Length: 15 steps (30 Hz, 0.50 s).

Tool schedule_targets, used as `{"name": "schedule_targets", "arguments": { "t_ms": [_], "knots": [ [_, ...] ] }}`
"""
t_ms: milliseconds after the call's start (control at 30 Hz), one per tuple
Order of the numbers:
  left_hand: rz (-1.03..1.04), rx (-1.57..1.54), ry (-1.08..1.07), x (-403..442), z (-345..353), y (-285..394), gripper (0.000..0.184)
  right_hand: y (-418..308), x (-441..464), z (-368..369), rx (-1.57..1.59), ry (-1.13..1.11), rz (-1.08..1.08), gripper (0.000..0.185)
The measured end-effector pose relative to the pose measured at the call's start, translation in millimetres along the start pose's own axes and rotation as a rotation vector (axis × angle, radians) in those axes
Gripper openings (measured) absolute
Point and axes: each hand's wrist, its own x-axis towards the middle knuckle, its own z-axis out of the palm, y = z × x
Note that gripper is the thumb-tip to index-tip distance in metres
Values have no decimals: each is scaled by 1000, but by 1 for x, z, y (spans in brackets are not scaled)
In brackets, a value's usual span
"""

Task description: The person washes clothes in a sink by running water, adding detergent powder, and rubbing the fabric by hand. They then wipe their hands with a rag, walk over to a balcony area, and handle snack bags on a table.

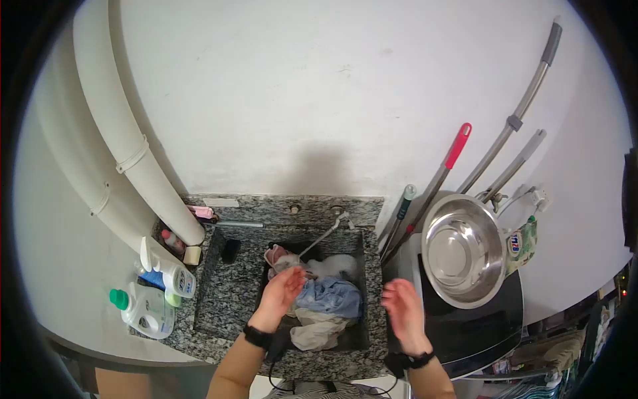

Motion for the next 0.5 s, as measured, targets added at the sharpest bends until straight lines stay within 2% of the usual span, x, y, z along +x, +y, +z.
{"name": "schedule_targets", "arguments": {
  "t_ms": [33,100,233,300,367,433,500],
  "knots": [
    [5,-41,-62,13,3,4,28,21,19,10,104,-20,203,18],
    [-44,-129,-98,42,3,10,31,67,58,30,159,9,355,21],
    [-177,-360,-129,92,-16,12,38,151,122,48,26,71,304,26],
    [-231,-394,-120,117,-29,6,38,178,150,43,-67,184,241,29],
    [-267,-412,-112,140,-35,-3,38,199,175,30,35,199,230,31],
    [-274,-357,-82,168,-44,-21,36,206,197,25,325,90,338,32],
    [-273,-293,-53,186,-43,-33,35,214,212,21,384,94,365,31]
  ]
}}
